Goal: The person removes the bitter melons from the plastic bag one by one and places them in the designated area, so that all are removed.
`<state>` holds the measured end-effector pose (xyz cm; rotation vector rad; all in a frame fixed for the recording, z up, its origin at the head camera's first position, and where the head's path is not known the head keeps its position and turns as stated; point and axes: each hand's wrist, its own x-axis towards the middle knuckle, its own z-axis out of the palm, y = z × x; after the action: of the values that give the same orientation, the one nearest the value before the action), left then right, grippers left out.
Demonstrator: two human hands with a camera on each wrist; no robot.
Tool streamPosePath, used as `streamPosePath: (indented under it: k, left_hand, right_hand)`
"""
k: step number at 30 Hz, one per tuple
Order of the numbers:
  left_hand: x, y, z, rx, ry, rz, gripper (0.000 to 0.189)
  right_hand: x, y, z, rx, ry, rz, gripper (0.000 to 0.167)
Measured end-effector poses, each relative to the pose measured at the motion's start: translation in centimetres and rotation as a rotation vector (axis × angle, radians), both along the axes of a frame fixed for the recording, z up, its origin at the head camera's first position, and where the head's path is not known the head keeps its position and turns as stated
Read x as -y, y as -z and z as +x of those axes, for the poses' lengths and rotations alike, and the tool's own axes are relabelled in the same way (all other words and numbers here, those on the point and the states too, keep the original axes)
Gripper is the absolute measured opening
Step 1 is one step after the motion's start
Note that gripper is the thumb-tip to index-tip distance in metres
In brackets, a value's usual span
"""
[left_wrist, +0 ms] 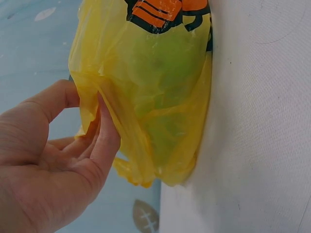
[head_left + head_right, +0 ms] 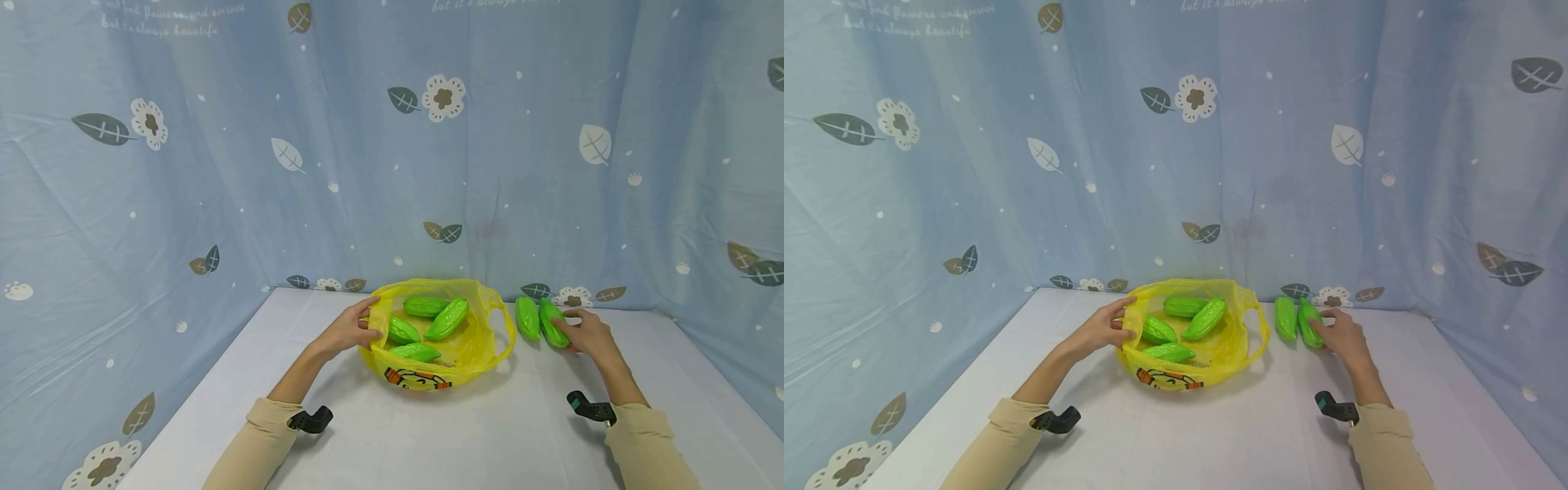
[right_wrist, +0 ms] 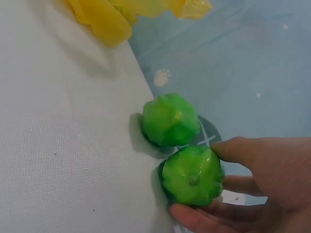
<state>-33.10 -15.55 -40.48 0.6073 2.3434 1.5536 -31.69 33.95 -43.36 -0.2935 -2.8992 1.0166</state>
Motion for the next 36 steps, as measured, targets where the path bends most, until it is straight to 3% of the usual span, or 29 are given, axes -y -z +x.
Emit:
streamPosePath:
  k: [20, 36]
  left_hand:
    - [-0.06, 0.01, -0.09, -0.004, 0.010, 0.011, 0.084]
    - [-0.09, 0.03, -0.04, 0.004, -0.001, 0.002, 0.084]
  right_hand:
    - [0.03, -0.53, 0.28, -0.033, -0.039, 0.069, 0.066]
    - [0.28, -0.26, 0.14, -0.032, -0.045, 0.057, 0.065]
